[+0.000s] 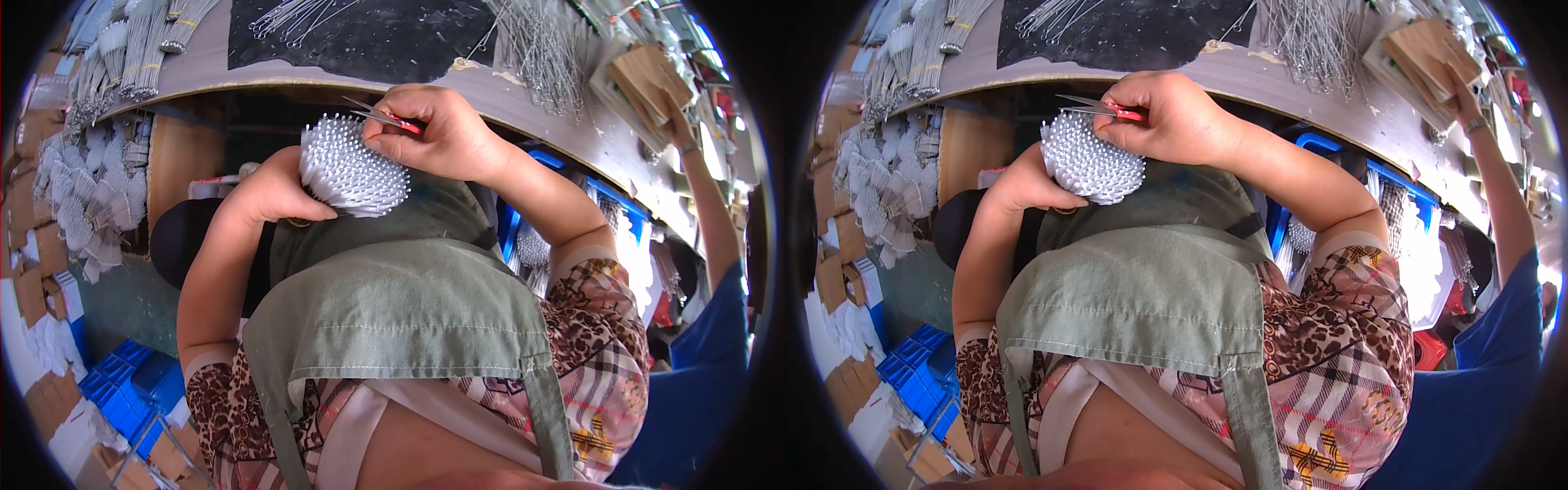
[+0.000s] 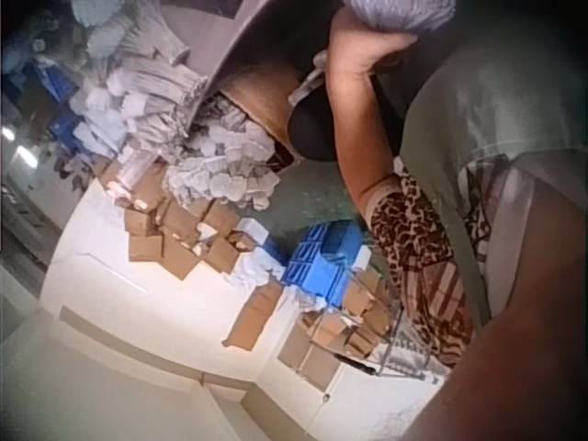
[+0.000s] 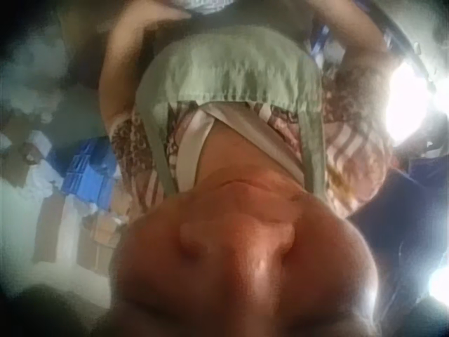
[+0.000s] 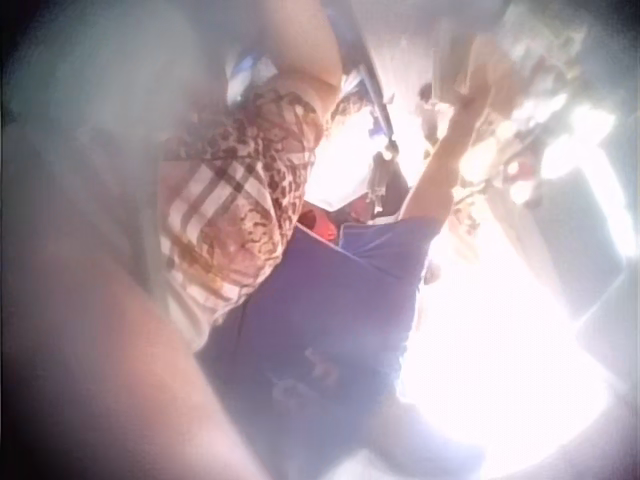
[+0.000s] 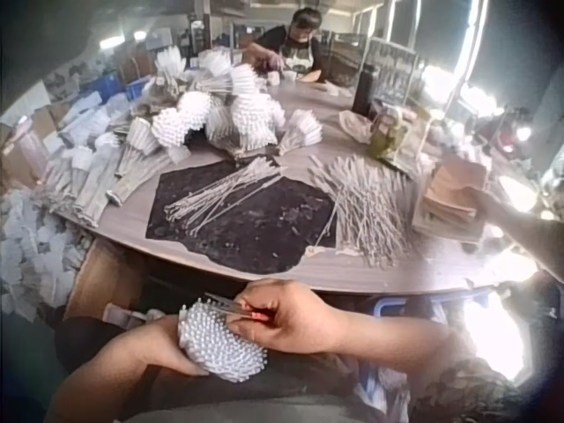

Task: The person trims the ends of bundled wire brushes using red-handled pliers. They repeatedly pick up bundles, align the wire tips, and snip protruding ends to create a uniform surface. The person also handles plastic bags and other items on the table while working.

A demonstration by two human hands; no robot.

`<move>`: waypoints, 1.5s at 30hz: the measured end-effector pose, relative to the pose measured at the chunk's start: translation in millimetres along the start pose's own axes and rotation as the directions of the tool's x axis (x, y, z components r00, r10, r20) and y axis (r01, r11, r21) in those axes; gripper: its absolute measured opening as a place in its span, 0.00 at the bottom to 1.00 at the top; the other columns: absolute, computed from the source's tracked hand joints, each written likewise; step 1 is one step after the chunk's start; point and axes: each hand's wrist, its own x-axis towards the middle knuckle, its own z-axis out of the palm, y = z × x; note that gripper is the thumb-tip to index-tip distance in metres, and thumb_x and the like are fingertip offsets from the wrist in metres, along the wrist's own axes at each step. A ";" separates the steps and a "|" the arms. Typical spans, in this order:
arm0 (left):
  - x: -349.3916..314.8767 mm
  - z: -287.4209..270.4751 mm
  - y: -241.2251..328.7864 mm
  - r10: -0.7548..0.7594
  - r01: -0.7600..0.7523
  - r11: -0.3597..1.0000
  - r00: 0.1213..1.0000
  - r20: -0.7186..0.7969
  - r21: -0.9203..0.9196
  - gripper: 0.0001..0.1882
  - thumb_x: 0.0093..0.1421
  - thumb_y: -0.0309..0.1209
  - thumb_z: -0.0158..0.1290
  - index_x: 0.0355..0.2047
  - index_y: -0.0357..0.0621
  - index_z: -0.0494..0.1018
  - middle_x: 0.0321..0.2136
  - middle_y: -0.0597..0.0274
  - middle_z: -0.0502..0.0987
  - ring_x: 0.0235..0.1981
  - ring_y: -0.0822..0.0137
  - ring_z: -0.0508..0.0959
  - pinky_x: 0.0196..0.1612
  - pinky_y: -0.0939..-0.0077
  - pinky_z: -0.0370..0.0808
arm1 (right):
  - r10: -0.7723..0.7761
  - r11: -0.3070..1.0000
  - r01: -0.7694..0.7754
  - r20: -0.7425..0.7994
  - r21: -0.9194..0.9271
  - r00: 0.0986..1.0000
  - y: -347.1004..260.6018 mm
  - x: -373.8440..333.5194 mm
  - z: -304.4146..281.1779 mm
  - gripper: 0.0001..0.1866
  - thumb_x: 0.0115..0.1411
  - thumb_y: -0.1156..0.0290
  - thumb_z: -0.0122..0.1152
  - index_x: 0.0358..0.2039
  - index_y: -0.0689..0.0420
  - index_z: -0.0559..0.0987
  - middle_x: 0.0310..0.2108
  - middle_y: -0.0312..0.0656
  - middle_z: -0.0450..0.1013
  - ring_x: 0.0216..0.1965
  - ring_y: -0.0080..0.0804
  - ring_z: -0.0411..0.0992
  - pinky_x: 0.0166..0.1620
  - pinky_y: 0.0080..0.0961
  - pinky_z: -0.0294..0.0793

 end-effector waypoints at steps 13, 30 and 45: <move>2.3 6.8 -10.7 0.051 -0.048 0.997 0.997 -0.050 0.068 0.31 0.33 0.24 0.64 0.42 0.38 0.70 0.35 0.66 0.75 0.37 0.75 0.72 0.41 0.76 0.70 | -0.093 0.908 0.200 0.288 -0.367 0.953 -22.2 11.4 -20.2 0.09 0.44 0.72 0.61 0.28 0.58 0.76 0.24 0.44 0.69 0.29 0.45 0.70 0.32 0.35 0.69; 11.0 24.0 -10.6 0.149 -0.094 0.958 0.970 -0.190 0.272 0.23 0.34 0.26 0.61 0.35 0.35 0.73 0.32 0.59 0.78 0.34 0.71 0.76 0.41 0.76 0.71 | 0.039 0.891 0.027 0.137 -0.453 0.990 -20.0 3.7 -11.8 0.13 0.37 0.77 0.65 0.28 0.61 0.78 0.25 0.45 0.72 0.28 0.42 0.72 0.32 0.30 0.71; 18.1 23.6 -9.1 0.161 -0.151 0.983 0.982 -0.094 0.104 0.32 0.33 0.25 0.66 0.42 0.37 0.69 0.37 0.63 0.74 0.38 0.74 0.73 0.43 0.76 0.70 | -0.175 0.984 0.175 0.016 0.011 0.984 9.9 -6.5 -6.2 0.09 0.39 0.82 0.60 0.25 0.62 0.75 0.22 0.44 0.69 0.27 0.39 0.69 0.29 0.29 0.68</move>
